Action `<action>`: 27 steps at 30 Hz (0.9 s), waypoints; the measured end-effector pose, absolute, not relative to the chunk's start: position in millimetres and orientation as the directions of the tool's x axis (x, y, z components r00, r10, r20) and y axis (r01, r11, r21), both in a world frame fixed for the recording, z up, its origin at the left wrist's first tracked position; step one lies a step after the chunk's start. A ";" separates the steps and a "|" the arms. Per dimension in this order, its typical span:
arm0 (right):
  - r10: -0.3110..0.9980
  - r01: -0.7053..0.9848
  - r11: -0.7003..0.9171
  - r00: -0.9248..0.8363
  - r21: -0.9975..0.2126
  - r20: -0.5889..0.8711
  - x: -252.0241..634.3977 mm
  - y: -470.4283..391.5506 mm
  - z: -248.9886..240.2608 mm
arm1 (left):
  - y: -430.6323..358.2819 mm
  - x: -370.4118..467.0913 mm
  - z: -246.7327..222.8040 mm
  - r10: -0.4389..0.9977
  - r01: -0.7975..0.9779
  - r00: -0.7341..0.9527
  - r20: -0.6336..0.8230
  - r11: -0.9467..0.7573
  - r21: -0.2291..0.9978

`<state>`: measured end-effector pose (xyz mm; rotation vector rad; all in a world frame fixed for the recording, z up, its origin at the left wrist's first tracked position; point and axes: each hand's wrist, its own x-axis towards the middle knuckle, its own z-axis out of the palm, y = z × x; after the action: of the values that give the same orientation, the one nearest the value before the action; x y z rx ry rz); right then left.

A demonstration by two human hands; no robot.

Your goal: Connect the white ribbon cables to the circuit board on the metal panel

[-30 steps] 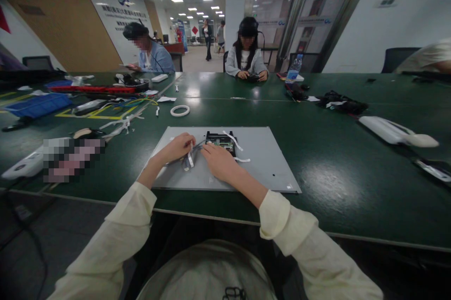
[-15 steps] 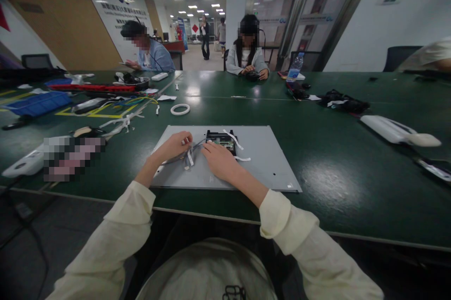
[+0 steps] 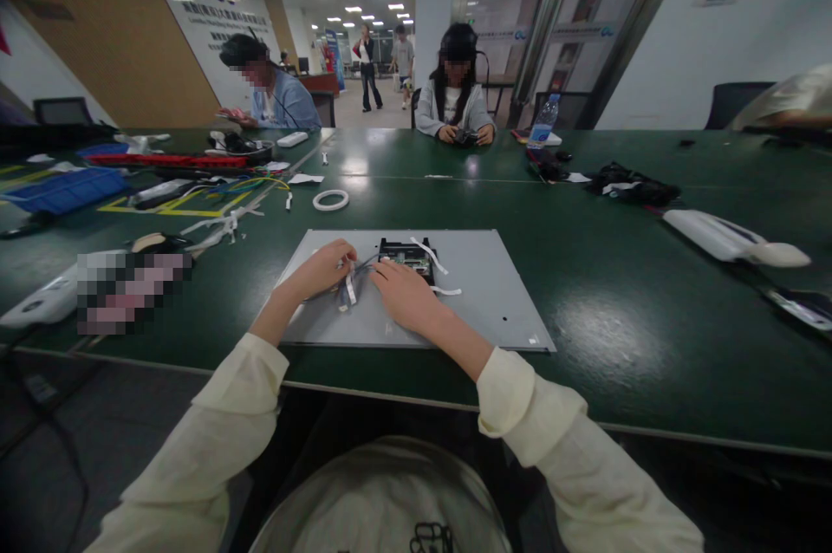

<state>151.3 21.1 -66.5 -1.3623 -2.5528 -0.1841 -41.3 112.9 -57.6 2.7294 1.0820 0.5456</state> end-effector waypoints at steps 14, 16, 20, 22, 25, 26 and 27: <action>0.643 0.686 0.727 -0.655 -0.045 0.397 139.0 7.5 -56.1 | 112.9 -40.2 -58.6 0.683 0.647 0.671 0.289 -0.729 0.222; 0.610 0.645 0.763 -0.700 -0.038 0.372 135.6 5.3 -56.8 | 113.1 -40.8 -58.9 0.689 0.649 0.665 0.288 -0.724 0.233; 0.624 0.641 0.766 -0.724 -0.049 0.292 132.8 1.4 -57.6 | 115.4 -41.4 -62.6 0.682 0.643 0.666 0.303 -0.730 0.231; 0.630 0.643 0.764 -0.727 -0.051 0.274 133.3 -0.6 -57.3 | 117.2 -41.2 -65.3 0.686 0.649 0.659 0.309 -0.726 0.227; 0.621 0.635 0.771 -0.737 -0.040 0.266 135.0 -2.9 -57.6 | 119.4 -40.7 -68.3 0.694 0.658 0.649 0.311 -0.718 0.227; 0.618 0.633 0.773 -0.740 -0.037 0.267 135.5 -3.5 -58.0 | 119.8 -40.7 -68.8 0.694 0.659 0.650 0.310 -0.718 0.227; 0.615 0.631 0.775 -0.741 -0.035 0.269 136.0 -3.8 -58.4 | 119.9 -40.8 -68.8 0.695 0.660 0.650 0.309 -0.717 0.225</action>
<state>136.0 -3.8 -58.4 -0.9687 -2.7040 -0.0839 -40.8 119.9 -68.8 2.7686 1.1391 0.5778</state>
